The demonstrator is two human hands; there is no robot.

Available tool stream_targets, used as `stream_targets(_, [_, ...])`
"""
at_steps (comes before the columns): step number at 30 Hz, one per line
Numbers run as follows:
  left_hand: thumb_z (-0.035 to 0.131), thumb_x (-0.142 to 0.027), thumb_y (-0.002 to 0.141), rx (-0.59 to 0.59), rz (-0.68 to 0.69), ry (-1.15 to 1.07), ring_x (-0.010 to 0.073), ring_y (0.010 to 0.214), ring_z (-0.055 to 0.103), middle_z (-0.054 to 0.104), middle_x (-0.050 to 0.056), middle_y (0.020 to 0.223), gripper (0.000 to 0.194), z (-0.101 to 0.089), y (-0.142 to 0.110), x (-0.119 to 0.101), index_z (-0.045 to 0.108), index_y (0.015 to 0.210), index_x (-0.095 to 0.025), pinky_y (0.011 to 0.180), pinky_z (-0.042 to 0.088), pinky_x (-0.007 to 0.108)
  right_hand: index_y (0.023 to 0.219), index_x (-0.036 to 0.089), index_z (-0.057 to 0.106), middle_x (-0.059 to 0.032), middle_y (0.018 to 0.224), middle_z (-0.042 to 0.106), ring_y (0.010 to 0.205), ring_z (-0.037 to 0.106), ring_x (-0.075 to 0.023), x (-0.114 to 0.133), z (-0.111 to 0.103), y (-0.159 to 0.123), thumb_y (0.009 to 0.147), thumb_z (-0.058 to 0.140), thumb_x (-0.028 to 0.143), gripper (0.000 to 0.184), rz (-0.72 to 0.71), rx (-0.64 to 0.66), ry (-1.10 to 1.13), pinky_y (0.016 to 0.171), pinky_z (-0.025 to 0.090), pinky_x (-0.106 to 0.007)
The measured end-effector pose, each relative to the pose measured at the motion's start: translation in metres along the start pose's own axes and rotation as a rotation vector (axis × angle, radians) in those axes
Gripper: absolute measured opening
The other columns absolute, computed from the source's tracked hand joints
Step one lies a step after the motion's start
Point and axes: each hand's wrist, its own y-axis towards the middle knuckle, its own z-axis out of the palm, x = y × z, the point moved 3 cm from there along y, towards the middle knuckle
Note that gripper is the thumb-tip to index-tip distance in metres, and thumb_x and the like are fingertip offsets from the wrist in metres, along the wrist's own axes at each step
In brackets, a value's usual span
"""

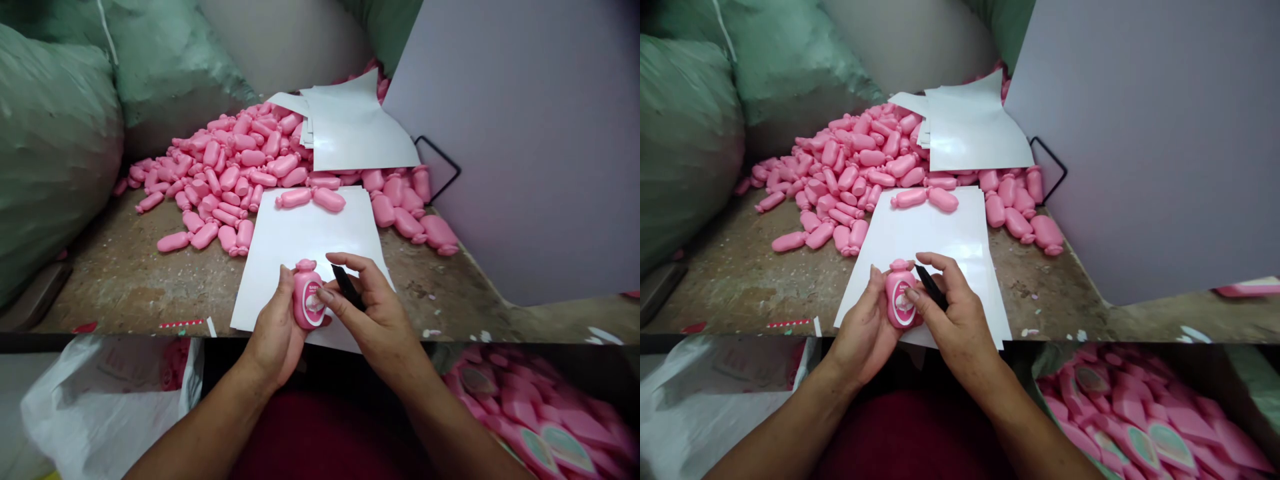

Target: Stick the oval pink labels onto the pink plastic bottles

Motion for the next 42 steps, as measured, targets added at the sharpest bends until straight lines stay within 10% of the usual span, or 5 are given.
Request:
stream_targets(35, [0.058, -0.044, 0.094, 0.013, 0.108, 0.054, 0.0153, 0.089, 0.061, 0.064, 0.004, 0.099, 0.029, -0.0044, -0.0015, 0.001, 0.065, 0.108, -0.02, 0.083, 0.046, 0.028, 0.121, 0.026, 0.057, -0.0009, 0.094, 0.069, 0.086, 0.068, -0.0181, 0.0018, 0.0006, 0.0024, 0.086, 0.066, 0.032, 0.036, 0.008, 0.028, 0.006, 0.08, 0.055, -0.034])
stream_targets(42, [0.07, -0.034, 0.088, 0.041, 0.185, 0.292, 0.0172, 0.105, 0.06, 0.066, 0.004, 0.109, 0.031, -0.006, -0.0035, -0.0003, 0.066, 0.116, -0.022, 0.099, 0.044, 0.03, 0.126, 0.025, 0.06, -0.0017, 0.081, 0.069, 0.069, 0.063, -0.0197, 0.0044, -0.0036, 0.0026, 0.091, 0.059, 0.034, 0.037, -0.069, 0.014, -0.333, 0.065, 0.05, -0.033])
